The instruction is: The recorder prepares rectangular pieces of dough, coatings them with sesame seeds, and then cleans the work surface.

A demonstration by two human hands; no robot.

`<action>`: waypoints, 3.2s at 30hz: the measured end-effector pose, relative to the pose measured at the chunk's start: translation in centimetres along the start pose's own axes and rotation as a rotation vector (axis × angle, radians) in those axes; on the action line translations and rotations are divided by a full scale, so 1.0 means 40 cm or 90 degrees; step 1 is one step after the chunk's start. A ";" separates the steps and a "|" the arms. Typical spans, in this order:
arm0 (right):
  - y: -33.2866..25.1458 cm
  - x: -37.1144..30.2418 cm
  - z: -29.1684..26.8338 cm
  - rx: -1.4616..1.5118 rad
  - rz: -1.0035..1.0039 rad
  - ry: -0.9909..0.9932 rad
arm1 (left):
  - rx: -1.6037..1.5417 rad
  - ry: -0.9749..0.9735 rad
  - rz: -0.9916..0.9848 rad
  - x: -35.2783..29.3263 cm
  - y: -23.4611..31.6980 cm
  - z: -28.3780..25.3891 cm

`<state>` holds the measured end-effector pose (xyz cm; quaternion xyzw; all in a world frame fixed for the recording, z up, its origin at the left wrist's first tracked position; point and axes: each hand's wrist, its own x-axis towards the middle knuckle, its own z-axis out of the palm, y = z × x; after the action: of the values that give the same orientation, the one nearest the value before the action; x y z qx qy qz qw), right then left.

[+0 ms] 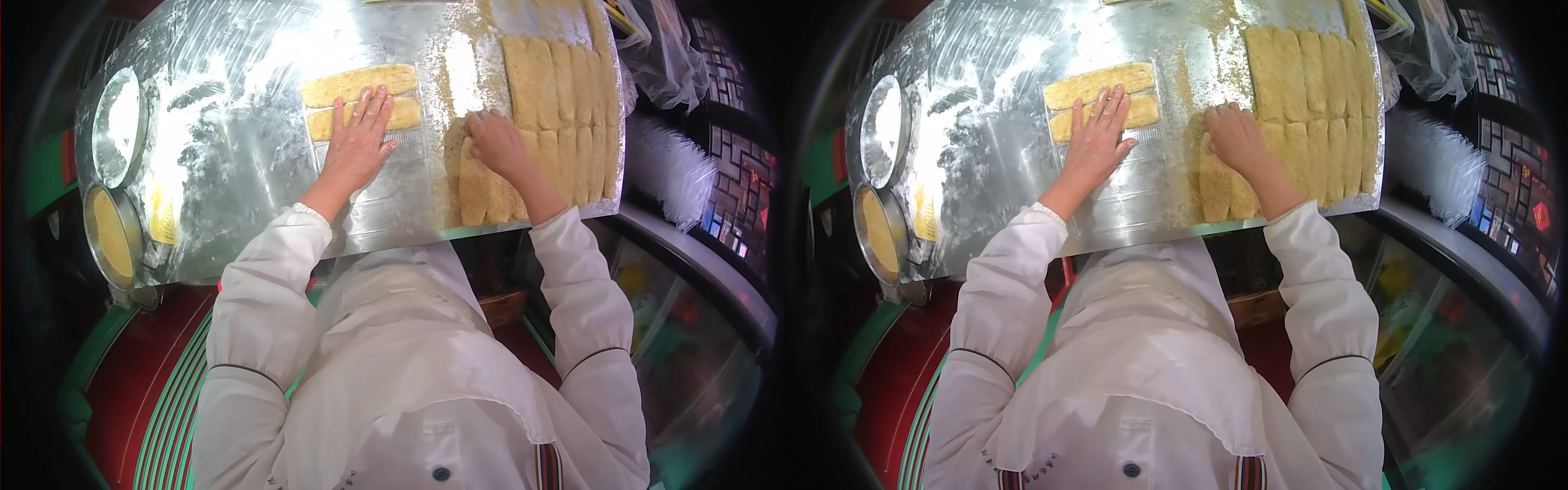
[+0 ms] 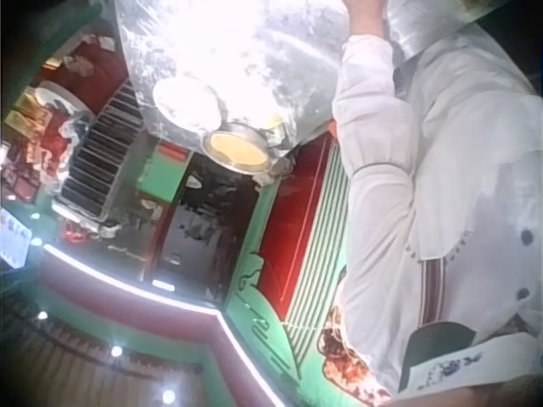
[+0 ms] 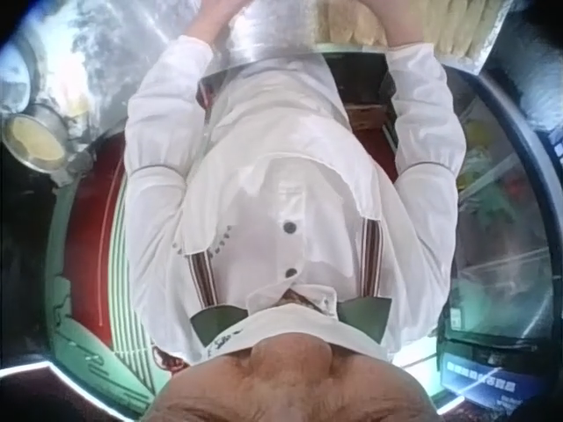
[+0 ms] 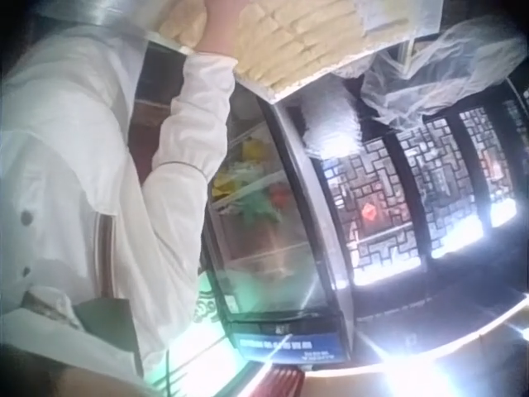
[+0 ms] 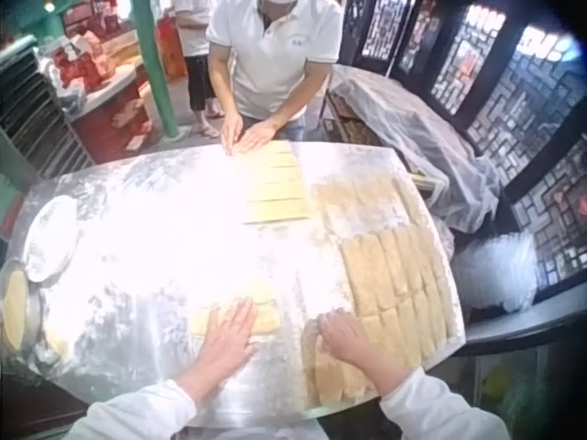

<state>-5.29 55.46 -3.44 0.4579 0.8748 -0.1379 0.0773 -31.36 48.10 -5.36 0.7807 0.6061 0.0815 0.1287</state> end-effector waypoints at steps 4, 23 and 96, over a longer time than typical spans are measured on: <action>0.021 -0.011 -0.024 0.066 -0.092 -0.063 | -0.013 0.007 -0.007 0.011 0.001 -0.001; -0.099 -0.079 -0.352 0.224 0.018 0.207 | -0.358 0.204 -0.407 -0.183 -0.093 -0.032; -0.377 -0.067 0.089 0.134 0.019 0.135 | -0.026 -0.035 -0.114 -0.214 -0.016 -0.032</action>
<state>-16.13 44.06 -3.55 0.4886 0.8518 -0.1786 -0.0620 -34.48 40.10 -4.09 0.7223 0.6682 0.0602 0.1679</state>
